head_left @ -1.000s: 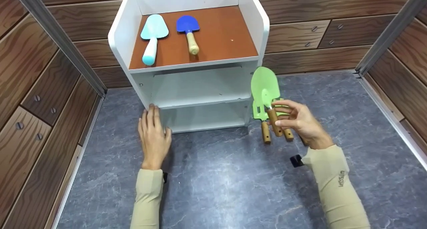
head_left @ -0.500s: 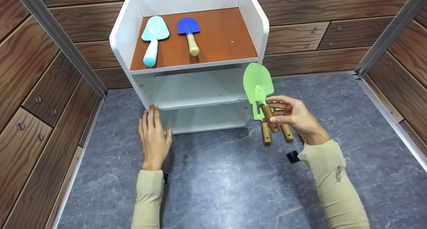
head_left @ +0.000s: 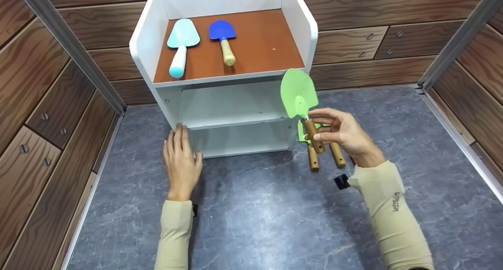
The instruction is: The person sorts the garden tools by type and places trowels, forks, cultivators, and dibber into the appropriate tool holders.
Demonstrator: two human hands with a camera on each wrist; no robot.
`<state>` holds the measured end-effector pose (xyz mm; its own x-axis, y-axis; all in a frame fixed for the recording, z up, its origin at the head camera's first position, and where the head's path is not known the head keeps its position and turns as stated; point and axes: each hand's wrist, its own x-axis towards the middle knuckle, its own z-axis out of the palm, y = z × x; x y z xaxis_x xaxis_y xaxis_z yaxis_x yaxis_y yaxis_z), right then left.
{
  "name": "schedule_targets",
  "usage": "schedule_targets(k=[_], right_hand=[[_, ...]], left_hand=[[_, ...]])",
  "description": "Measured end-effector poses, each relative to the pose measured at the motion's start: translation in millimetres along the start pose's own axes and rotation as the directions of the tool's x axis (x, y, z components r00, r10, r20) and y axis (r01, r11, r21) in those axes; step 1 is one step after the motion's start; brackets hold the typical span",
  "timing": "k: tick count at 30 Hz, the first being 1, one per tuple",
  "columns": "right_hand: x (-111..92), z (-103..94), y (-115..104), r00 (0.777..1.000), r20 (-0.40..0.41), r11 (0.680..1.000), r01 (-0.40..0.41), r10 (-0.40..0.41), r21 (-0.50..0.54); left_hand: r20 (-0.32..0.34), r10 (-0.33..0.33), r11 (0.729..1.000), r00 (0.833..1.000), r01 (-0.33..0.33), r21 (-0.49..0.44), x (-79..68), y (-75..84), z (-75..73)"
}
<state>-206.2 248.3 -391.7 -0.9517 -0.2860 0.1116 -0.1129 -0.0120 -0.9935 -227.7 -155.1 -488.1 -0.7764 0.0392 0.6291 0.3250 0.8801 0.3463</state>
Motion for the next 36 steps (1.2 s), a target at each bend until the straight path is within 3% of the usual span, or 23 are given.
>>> schedule_targets(k=[14,27,36], right_hand=[[6.1,11.7,-20.5,0.998,-0.018,0.996,-0.062,0.061,-0.062],[14.5,23.3,-44.7,0.998,-0.008,0.992,-0.06,0.059,-0.111],[22.7,31.1,-61.8,0.998,-0.004,0.998,-0.058,0.058,-0.037]], left_hand=[[-0.008,0.01,1.0,1.0,-0.01,0.002,-0.8,-0.8,0.9],[0.008,0.003,1.0,1.0,-0.003,0.012,-1.2,-0.7,0.0],[-0.002,0.007,1.0,1.0,-0.007,0.005,0.8,-2.1,0.9]])
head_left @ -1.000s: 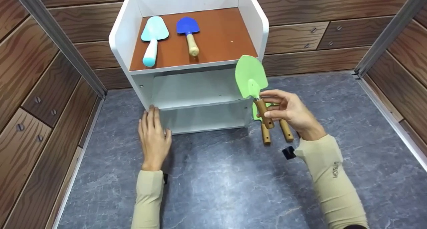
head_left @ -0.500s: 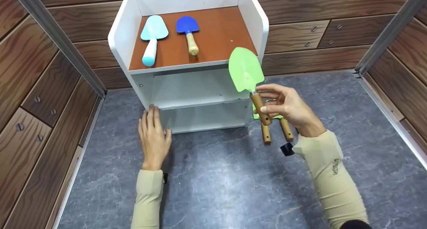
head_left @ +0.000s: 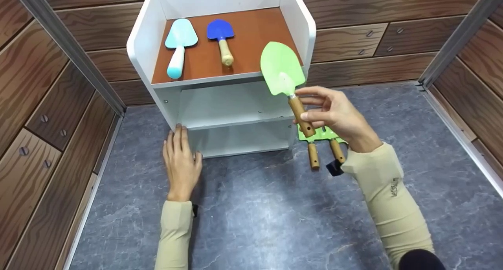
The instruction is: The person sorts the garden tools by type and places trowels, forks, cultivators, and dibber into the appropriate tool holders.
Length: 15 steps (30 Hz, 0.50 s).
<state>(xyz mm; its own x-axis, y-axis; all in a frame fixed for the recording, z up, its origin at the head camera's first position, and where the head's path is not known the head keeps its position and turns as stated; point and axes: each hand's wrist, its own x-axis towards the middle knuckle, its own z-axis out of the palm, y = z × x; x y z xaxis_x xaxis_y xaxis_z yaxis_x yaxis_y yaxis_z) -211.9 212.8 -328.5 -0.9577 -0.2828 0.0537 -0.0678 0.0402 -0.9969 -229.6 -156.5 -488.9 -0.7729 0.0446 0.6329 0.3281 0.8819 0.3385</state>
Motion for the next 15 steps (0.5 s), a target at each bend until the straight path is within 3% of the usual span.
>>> schedule_targets(k=[15], right_hand=[[17.0,8.1,-25.0,1.0,-0.007,0.988,0.006,-0.005,0.152]], left_hand=[[-0.01,0.0,1.0,1.0,0.0,-0.009,-0.1,1.2,0.7]])
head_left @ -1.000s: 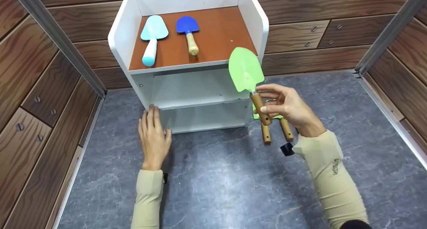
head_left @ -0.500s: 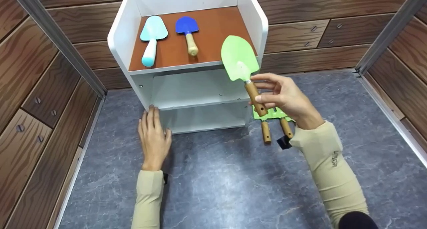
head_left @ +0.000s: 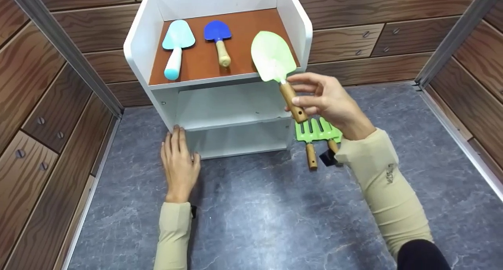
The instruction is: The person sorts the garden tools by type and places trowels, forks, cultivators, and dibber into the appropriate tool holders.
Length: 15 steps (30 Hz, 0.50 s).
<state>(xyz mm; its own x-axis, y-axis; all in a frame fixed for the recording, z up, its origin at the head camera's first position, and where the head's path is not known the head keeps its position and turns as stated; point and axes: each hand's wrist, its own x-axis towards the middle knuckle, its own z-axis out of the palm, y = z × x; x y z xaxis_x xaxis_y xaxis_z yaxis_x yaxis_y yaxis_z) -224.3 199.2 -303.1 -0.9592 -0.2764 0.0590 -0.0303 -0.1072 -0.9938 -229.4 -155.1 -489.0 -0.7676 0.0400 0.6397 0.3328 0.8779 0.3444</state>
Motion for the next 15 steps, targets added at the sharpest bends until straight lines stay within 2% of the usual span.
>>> schedule_targets(k=[7,15], right_hand=[[10.5,5.3,-11.5,1.0,0.011,0.999,0.01,-0.01,0.043],[23.0,13.3,-20.4,1.0,-0.024,0.997,0.01,-0.008,0.072]], left_hand=[[0.009,-0.006,1.0,1.0,0.006,-0.003,-0.7,-1.0,-0.8],[0.003,0.0,1.0,1.0,0.0,0.0,-0.7,-0.6,-1.3]])
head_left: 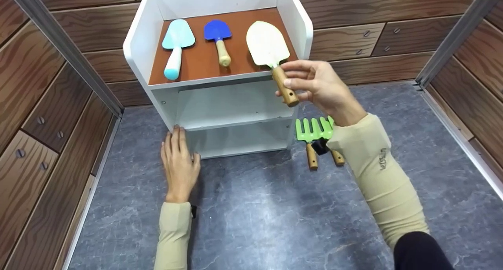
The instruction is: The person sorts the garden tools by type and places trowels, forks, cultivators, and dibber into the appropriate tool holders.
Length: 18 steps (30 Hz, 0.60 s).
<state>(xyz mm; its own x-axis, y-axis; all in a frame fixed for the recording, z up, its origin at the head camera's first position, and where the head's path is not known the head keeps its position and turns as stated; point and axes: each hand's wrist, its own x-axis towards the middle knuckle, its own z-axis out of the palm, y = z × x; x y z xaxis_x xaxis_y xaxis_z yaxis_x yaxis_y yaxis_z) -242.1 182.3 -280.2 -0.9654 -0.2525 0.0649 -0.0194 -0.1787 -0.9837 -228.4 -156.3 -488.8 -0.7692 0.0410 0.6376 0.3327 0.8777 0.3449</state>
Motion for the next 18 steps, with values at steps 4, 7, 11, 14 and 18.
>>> schedule_targets(k=[4,7,11,14,18], right_hand=[[4.2,5.4,-6.0,1.0,-0.017,1.0,-0.011,0.011,0.025],[6.0,9.1,-9.1,0.999,-0.025,0.999,-0.022,0.023,0.037],[7.1,12.3,-13.1,0.999,-0.026,0.998,-0.02,0.022,0.051],[10.0,14.9,-17.0,0.999,-0.041,0.998,-0.02,0.022,0.053],[17.9,18.5,-22.9,0.995,-0.086,0.999,-0.042,0.044,0.027]], left_hand=[[-0.008,0.004,1.0,1.0,-0.004,0.003,0.3,-1.0,0.1],[-0.01,0.002,1.0,1.0,-0.002,0.005,0.3,-1.5,0.0],[-0.005,0.004,1.0,1.0,-0.004,0.002,0.0,-0.7,-0.3],[0.0,0.005,1.0,1.0,-0.005,0.002,-0.1,-0.3,-0.3],[0.014,0.003,1.0,1.0,-0.003,0.006,-0.6,0.2,-1.0]])
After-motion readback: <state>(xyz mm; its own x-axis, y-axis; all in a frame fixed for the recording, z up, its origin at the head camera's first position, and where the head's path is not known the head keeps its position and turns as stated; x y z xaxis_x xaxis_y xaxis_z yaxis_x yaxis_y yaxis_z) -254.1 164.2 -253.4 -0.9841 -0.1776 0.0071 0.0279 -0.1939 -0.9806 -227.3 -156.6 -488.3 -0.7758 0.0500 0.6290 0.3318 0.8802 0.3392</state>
